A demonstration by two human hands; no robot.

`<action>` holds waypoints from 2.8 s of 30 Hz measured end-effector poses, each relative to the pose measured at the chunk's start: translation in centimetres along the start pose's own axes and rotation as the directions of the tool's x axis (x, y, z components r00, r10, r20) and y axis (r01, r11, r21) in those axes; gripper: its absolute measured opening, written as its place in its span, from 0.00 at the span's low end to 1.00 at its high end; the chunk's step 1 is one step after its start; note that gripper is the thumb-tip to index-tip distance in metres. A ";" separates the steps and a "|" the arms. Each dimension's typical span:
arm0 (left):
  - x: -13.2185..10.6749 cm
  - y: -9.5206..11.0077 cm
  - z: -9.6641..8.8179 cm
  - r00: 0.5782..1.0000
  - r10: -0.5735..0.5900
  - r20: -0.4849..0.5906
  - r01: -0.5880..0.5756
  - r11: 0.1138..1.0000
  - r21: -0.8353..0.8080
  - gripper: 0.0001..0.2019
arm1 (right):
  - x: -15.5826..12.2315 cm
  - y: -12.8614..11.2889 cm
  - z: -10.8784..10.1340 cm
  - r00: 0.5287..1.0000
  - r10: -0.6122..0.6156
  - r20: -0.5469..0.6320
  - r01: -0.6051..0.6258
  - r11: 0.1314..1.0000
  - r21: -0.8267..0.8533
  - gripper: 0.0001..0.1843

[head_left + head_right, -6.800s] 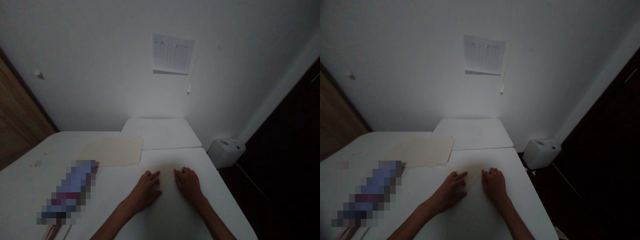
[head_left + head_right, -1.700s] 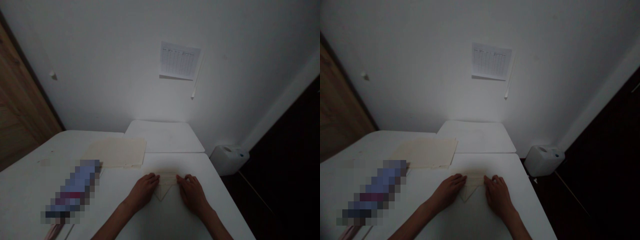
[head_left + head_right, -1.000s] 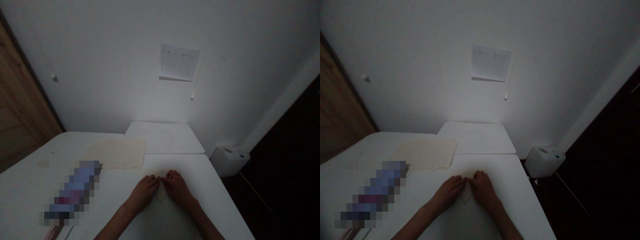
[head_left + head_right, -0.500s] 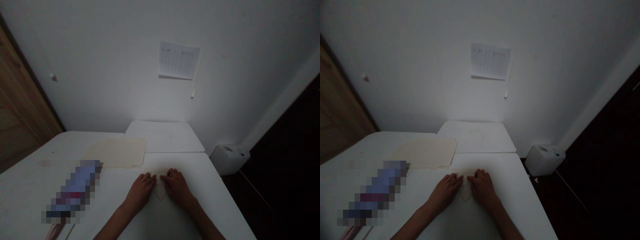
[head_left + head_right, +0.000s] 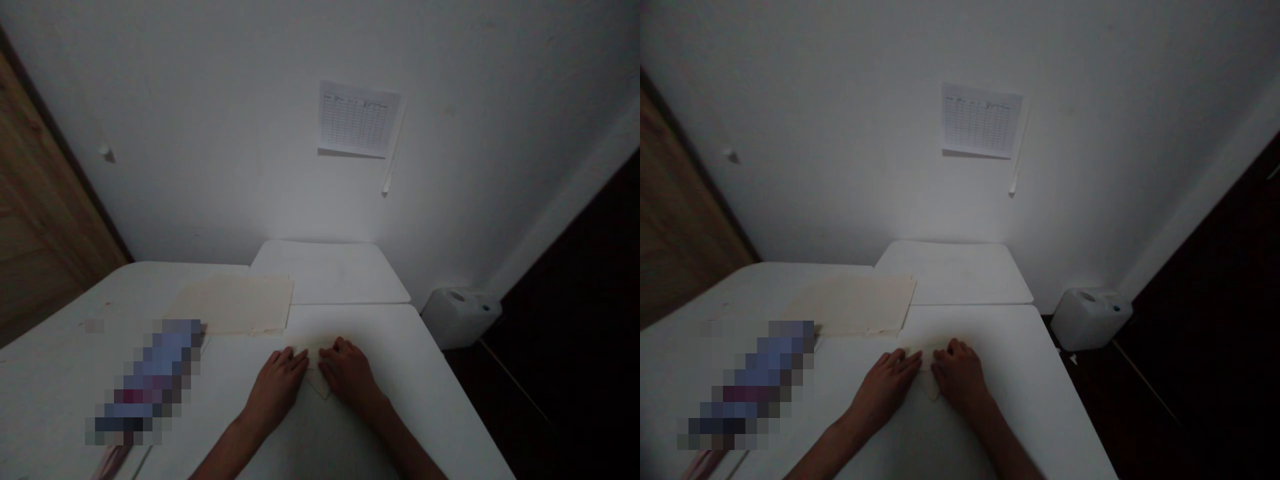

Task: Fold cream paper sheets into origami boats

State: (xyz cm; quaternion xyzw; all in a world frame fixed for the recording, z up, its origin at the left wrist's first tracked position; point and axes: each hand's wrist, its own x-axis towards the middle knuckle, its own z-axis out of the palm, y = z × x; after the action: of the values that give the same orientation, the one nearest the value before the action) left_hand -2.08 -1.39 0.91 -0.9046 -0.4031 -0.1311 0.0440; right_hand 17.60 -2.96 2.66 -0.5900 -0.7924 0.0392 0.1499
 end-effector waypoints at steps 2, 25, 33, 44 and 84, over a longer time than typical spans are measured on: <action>-0.6 -0.2 -0.3 1.000 -0.023 -0.011 0.024 1.000 0.004 0.17 | 0.0 0.0 0.0 1.000 0.003 0.000 -0.003 1.000 -0.002 0.13; -2.1 -1.0 0.8 0.987 0.057 -0.148 -0.059 0.998 -0.008 0.18 | -0.1 -0.4 0.4 0.999 0.021 -0.032 -0.021 1.000 0.012 0.12; -1.3 -0.9 0.4 0.992 -0.001 -0.124 -0.015 0.992 -0.125 0.16 | -0.3 -0.4 0.4 0.999 0.017 -0.046 -0.019 0.999 -0.028 0.13; 1.3 -1.1 0.3 0.993 -0.115 -0.042 0.105 0.976 -0.191 0.11 | -2.3 3.6 -0.4 0.990 0.116 -0.078 -0.123 0.989 -0.080 0.13; 5.0 -4.4 0.6 0.978 -0.185 0.093 0.205 0.923 -0.327 0.21 | 2.6 5.8 -2.5 0.991 -0.042 0.128 0.025 0.990 0.136 0.32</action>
State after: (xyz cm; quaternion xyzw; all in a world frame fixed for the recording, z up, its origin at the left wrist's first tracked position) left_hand -2.03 5.26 1.58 -0.8579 -0.4642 -0.1738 -0.1357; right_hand 23.00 0.93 4.13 -0.5613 -0.8059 0.1284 0.1375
